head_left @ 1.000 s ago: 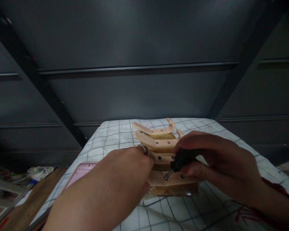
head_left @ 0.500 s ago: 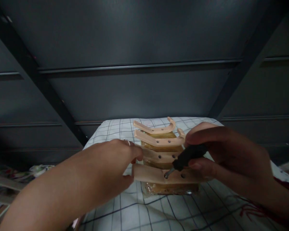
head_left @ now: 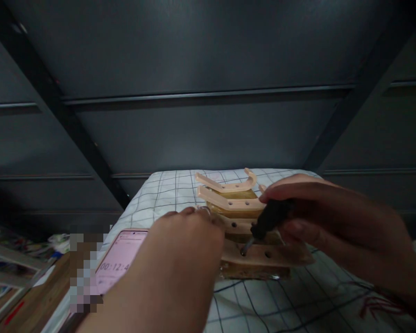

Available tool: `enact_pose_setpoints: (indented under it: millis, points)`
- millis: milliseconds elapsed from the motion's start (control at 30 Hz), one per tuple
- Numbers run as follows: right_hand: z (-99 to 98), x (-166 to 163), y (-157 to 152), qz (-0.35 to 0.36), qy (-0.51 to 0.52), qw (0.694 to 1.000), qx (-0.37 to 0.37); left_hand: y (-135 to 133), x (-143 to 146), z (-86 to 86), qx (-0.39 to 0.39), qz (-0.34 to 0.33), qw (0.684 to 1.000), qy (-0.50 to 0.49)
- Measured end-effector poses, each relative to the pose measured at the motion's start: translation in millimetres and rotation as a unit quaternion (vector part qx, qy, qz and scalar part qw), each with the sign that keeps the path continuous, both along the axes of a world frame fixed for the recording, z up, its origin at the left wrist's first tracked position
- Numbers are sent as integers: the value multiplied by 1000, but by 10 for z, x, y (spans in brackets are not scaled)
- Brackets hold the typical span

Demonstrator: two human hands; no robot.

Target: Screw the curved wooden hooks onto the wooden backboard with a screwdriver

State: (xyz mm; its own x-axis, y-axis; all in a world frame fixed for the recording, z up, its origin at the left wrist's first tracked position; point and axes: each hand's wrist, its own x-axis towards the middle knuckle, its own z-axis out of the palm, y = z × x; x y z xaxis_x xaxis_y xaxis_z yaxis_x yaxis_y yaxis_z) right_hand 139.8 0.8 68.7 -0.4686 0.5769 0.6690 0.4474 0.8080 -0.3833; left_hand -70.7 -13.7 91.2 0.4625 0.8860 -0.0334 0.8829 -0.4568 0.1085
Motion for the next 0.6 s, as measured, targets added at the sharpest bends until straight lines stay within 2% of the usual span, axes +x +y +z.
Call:
enact_pose_setpoints:
  millis: [67,233,433,600]
  points:
    - [13,15,1,-6,-14,1000,-1,-34,185,36,-12,10,994,108]
    - [-5,1,22,1,35,999,-8,-81,403,79,-31,-44,993,103]
    - [-43,-31,38,24,74,996,-45,-87,398,33,-50,-40,992,104]
    - [-5,-14,13,22,58,998,-26,-95,427,-9,-45,-54,992,106]
